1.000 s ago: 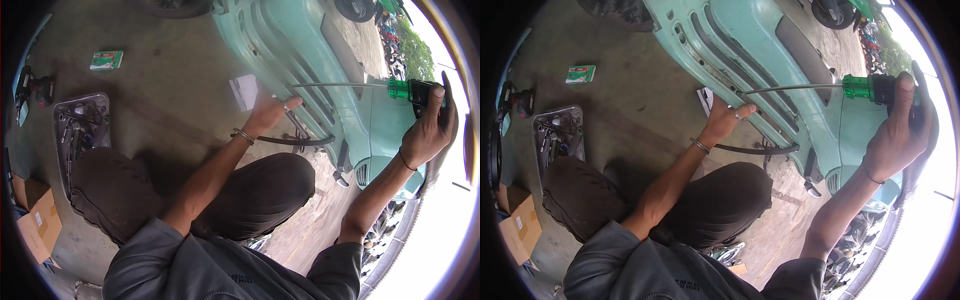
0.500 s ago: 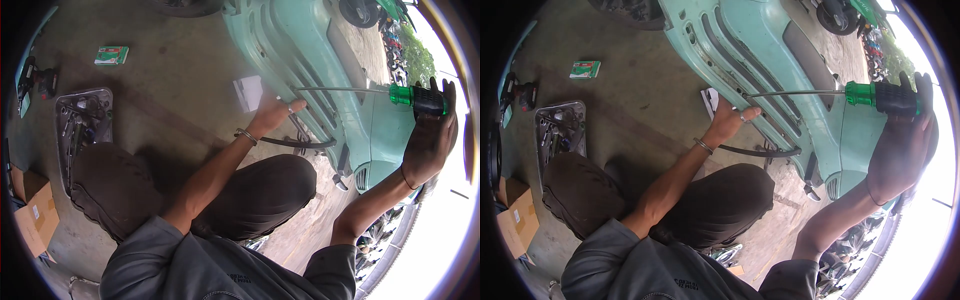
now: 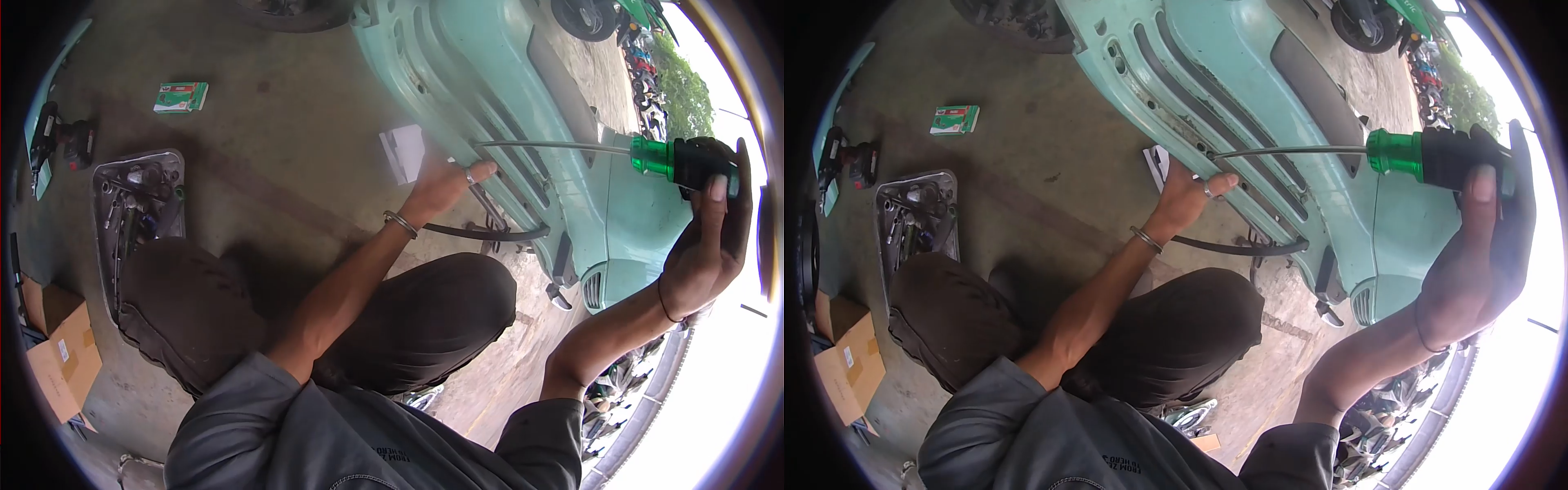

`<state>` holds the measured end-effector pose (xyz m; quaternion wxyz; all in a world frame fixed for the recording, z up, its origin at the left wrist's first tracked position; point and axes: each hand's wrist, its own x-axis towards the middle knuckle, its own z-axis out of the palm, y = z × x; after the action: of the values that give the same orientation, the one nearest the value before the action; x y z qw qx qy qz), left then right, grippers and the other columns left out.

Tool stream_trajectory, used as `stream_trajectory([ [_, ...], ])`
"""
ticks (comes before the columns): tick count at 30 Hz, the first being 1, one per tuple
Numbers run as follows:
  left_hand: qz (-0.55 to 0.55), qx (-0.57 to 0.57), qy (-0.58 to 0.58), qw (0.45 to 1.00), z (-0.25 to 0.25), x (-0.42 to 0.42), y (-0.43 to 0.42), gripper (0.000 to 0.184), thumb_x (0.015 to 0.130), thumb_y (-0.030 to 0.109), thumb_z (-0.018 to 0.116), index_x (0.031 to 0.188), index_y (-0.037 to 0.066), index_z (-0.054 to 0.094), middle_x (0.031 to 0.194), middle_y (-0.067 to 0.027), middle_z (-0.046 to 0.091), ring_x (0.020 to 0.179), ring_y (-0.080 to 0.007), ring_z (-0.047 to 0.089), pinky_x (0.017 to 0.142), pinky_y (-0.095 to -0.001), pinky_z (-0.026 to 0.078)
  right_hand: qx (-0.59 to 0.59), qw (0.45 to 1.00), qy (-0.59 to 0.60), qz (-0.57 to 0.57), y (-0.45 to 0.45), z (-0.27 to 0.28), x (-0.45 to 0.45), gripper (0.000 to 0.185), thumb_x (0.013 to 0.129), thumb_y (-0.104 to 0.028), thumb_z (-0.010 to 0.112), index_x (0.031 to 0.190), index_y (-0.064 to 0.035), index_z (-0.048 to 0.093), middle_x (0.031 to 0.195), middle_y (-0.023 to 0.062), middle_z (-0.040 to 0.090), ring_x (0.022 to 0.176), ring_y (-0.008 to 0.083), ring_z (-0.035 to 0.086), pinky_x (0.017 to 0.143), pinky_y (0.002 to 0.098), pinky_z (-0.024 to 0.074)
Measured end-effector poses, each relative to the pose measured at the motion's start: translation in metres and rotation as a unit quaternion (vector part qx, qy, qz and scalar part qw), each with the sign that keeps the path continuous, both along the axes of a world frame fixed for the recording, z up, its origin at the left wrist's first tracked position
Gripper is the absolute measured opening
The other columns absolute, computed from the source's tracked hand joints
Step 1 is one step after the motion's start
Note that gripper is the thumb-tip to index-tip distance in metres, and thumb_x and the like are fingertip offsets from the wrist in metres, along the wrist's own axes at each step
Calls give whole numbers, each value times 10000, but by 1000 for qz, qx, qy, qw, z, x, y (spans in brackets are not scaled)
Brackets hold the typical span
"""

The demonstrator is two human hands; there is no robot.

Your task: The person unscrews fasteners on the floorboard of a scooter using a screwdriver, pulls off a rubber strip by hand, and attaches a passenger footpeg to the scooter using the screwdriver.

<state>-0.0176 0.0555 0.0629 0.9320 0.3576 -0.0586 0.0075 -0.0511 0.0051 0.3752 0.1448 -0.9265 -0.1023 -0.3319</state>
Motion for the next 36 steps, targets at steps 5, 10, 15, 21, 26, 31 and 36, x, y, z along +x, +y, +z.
stream_trajectory([
  [5,-16,-4,-5,1000,1,0,-1,557,732,56,697,1246,-16,494,1136,-100,582,1076,-193,554,954,-342,449,106,986,-13,129,-11,-7,20,435,998,-327,543,1219,39,620,967,170,695,894,247,657,839,318,496],
  [10,-3,15,-26,1000,2,0,0,555,745,65,691,1258,-15,494,1148,-100,580,1086,-192,552,957,-336,446,46,997,-17,54,-13,-1,10,462,966,-210,584,1352,32,511,1173,212,644,1067,237,644,942,329,496],
  [15,-16,-4,-29,999,2,1,1,529,759,68,682,1248,-17,500,1144,-91,579,1064,-185,557,950,-331,448,43,996,21,72,-34,0,5,477,1011,-239,467,1392,46,428,1244,222,600,1162,291,579,1028,405,414],
  [21,-5,8,-46,999,4,2,1,519,758,67,679,1238,-18,501,1120,-82,581,1038,-173,557,923,-321,457,56,989,-136,25,-31,-16,-9,428,972,-138,558,1313,112,490,1178,247,631,1108,330,627,1011,429,469],
  [26,-3,16,-29,999,0,2,1,522,752,68,680,1236,-16,503,1105,-79,581,1024,-169,555,918,-315,454,100,987,-55,109,-31,-18,2,405,987,-182,539,1270,107,536,1167,229,641,1044,271,647,970,362,482],
  [31,-16,-8,-27,999,6,1,2,532,743,81,681,1236,-12,505,1115,-80,579,1031,-168,554,927,-313,449,-68,988,-121,-65,-14,-18,-5,394,979,-189,551,1270,77,553,1165,223,644,1033,257,643,939,361,488],
  [36,14,4,-30,999,10,0,2,525,751,89,674,1239,-12,507,1131,-83,578,1050,-180,550,960,-327,429,203,965,-13,166,-8,-23,0,322,976,-164,561,1226,35,596,1085,226,670,1003,275,657,944,366,489],
])
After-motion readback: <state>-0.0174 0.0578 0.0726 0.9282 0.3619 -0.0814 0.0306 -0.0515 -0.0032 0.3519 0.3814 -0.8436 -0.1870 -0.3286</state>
